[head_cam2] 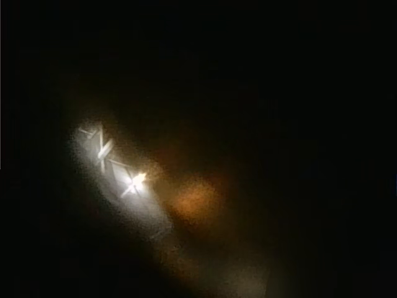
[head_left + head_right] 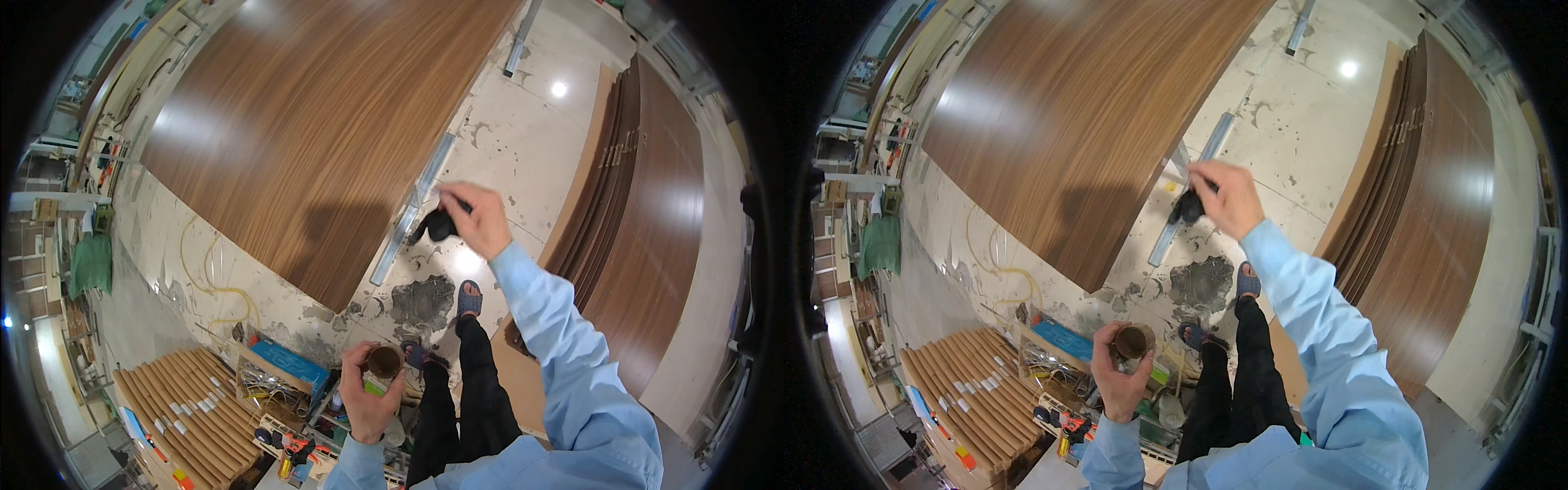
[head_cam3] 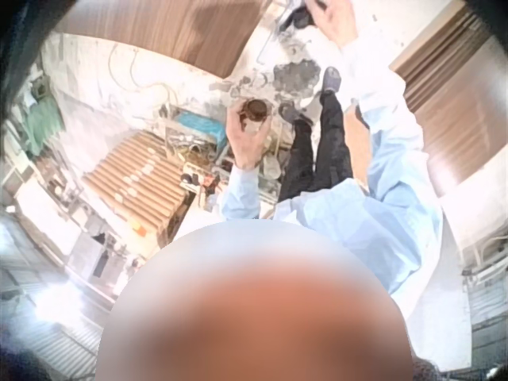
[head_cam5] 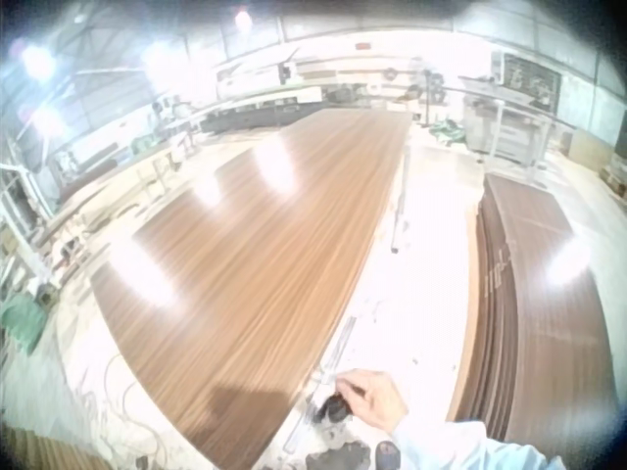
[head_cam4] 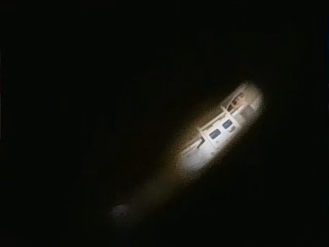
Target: The person prepares a finish by pouring liquid into a small container and stirring it with a stick. They then use a brush to apply the finish along the edge of a large wooden panel.
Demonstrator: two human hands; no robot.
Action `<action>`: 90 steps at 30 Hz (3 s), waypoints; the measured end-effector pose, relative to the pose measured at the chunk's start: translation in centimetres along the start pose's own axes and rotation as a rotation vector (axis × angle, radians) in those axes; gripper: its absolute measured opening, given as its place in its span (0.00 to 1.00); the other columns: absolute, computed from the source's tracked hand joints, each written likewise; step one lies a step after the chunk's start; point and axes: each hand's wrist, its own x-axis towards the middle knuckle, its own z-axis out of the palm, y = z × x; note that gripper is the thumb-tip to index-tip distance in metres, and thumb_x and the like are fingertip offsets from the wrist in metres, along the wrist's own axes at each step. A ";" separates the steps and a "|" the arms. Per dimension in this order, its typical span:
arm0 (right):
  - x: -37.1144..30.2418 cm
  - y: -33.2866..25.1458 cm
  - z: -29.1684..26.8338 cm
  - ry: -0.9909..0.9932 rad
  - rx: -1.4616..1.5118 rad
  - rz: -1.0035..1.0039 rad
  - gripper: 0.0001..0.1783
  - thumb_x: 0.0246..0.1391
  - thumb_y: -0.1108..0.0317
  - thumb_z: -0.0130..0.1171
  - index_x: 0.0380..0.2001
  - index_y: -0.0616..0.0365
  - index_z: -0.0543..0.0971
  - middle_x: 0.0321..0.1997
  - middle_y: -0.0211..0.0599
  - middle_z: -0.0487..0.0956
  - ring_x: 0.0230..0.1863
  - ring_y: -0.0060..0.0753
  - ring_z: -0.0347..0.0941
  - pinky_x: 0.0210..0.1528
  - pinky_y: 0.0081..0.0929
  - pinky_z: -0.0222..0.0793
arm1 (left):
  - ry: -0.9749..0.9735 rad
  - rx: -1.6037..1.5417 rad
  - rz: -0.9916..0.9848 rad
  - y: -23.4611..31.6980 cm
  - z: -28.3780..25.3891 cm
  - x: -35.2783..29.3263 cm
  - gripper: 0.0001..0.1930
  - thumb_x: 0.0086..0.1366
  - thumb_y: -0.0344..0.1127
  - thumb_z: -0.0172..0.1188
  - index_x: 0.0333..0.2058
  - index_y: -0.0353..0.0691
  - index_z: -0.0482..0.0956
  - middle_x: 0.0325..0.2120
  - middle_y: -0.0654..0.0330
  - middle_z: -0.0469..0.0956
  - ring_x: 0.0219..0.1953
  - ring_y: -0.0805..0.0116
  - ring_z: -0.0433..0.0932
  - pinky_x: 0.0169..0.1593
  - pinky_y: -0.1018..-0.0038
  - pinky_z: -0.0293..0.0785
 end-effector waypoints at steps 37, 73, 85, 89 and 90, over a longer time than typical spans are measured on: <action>9.7 5.7 -7.6 0.044 -0.088 -0.147 0.10 0.61 0.72 0.63 0.44 0.61 0.86 0.40 0.48 0.86 0.40 0.50 0.84 0.45 0.38 0.80 | -0.069 0.025 -0.002 6.2 13.1 8.4 0.32 0.55 0.20 0.72 0.59 0.34 0.71 0.57 0.54 0.73 0.58 0.63 0.77 0.63 0.68 0.74; 15.3 7.5 -12.5 -0.094 0.083 0.057 0.09 0.66 0.74 0.60 0.45 0.65 0.84 0.33 0.42 0.85 0.34 0.35 0.84 0.41 0.29 0.79 | -0.167 0.019 0.086 9.4 19.4 21.9 0.29 0.53 0.25 0.77 0.53 0.35 0.76 0.53 0.48 0.79 0.54 0.53 0.81 0.54 0.66 0.78; 20.4 8.5 -16.0 0.143 -0.007 0.051 0.08 0.62 0.75 0.62 0.43 0.65 0.85 0.35 0.44 0.86 0.34 0.33 0.84 0.40 0.28 0.78 | -0.105 -0.027 0.034 11.4 23.4 23.4 0.30 0.52 0.25 0.77 0.55 0.36 0.75 0.55 0.49 0.78 0.55 0.55 0.80 0.54 0.66 0.78; 20.1 9.5 -16.3 -0.061 -0.051 -0.186 0.09 0.65 0.76 0.60 0.46 0.66 0.83 0.32 0.41 0.84 0.33 0.29 0.82 0.39 0.28 0.78 | -0.089 -0.018 0.041 11.9 24.1 24.1 0.31 0.52 0.25 0.77 0.55 0.35 0.76 0.55 0.49 0.78 0.55 0.54 0.80 0.55 0.66 0.77; 19.8 9.7 -16.1 -0.122 -0.014 -0.123 0.10 0.65 0.76 0.59 0.47 0.66 0.83 0.32 0.41 0.84 0.33 0.32 0.83 0.39 0.29 0.78 | -0.088 -0.014 0.034 12.1 24.2 24.2 0.31 0.52 0.25 0.77 0.55 0.35 0.76 0.55 0.48 0.78 0.55 0.54 0.80 0.56 0.65 0.77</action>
